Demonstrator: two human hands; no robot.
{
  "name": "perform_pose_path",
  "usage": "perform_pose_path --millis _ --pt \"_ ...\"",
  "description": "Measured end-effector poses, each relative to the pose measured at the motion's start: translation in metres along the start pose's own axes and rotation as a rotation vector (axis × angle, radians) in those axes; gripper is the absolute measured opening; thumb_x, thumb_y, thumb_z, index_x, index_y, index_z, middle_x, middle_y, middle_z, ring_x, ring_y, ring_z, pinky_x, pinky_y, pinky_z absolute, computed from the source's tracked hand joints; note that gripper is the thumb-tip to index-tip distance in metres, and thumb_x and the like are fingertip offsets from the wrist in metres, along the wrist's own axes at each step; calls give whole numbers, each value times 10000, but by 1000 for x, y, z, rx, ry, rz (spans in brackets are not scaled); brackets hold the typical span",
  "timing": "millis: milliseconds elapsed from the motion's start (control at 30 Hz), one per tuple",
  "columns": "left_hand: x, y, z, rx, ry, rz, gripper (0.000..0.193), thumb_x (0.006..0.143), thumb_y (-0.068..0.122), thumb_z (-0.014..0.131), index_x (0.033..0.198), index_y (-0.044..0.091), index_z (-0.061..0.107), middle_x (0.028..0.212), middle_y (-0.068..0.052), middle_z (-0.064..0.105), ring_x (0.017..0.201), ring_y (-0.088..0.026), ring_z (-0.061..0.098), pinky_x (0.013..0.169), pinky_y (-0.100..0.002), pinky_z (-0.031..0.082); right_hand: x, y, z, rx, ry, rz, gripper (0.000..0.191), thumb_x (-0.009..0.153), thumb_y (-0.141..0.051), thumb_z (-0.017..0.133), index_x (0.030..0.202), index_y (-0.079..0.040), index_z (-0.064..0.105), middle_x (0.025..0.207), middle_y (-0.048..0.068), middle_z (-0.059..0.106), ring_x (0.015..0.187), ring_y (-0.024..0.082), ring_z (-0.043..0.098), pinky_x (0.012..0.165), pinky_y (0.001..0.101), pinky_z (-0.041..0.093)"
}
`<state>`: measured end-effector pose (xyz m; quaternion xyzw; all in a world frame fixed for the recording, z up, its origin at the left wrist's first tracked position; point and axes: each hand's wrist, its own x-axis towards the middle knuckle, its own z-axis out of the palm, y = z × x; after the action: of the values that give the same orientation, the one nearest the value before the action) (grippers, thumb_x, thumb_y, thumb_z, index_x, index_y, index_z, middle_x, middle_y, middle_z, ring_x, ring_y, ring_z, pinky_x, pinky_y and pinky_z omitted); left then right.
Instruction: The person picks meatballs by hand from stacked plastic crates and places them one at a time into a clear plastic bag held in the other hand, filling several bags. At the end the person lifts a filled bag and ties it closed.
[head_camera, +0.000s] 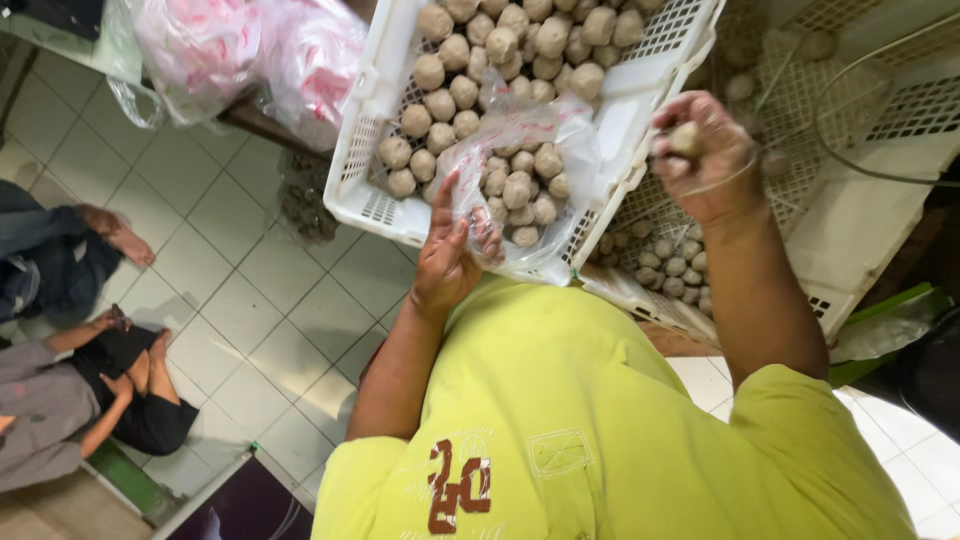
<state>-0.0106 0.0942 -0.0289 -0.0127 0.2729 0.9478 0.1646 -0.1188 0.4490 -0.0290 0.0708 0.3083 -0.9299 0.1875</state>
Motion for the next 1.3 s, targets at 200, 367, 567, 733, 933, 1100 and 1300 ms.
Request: perform_pose_path --millis 200,367,567,733,933,1100,1300 --pt "-1 -6 -1 9 -30 1 637 1119 175 505 1665 337 219 1103 -60 492 937 -219 502 840 -402 469 1 68 102 -828 -317 -170 402 1006 -75 710 1370 14 566 1182 205 582 1020 246 574 838 311 486" --pt "-4 -6 -2 -26 -39 -19 616 1126 176 505 1652 355 239 1056 -59 448 937 -216 489 853 -392 464 17 49 52 -1076 -201 -709 149 1098 -56 602 1246 -62 586 1206 145 598 1061 226 621 844 312 617" --pt "-2 -5 0 -50 -45 -14 620 1126 170 500 1648 357 222 1064 -56 475 937 -215 498 863 -396 467 59 -38 -87 -1683 265 -820 147 1076 15 574 1212 69 564 1264 238 596 1236 375 601 1058 540 469" --pt "-1 -5 1 -9 -18 45 645 1120 139 502 1674 277 203 1138 -66 537 938 -212 512 860 -382 456 62 -45 -139 -2413 257 -428 214 944 -70 731 1153 -46 693 1188 237 639 1130 424 587 940 520 499" --pt "-2 -4 -2 1 -3 70 636 1134 144 512 1686 240 213 1124 -70 545 943 -211 516 900 -384 453 44 -23 -75 -944 377 -294 315 1087 -233 673 1333 -81 550 1113 50 637 776 85 511 635 248 450" --pt "-5 -7 2 41 65 58 640 1124 159 512 1681 278 221 1101 -68 513 951 -202 495 880 -397 455 -3 29 -1 -753 -266 34 398 992 -144 687 1351 -23 566 1218 58 695 820 60 621 659 185 518" --pt "-6 -6 12 -13 48 23 605 1125 186 497 1641 359 232 1047 -60 464 924 -213 491 835 -397 459 33 7 -25 -1243 52 -634 129 1143 -101 597 1025 -58 572 908 42 630 712 124 620 590 229 560"
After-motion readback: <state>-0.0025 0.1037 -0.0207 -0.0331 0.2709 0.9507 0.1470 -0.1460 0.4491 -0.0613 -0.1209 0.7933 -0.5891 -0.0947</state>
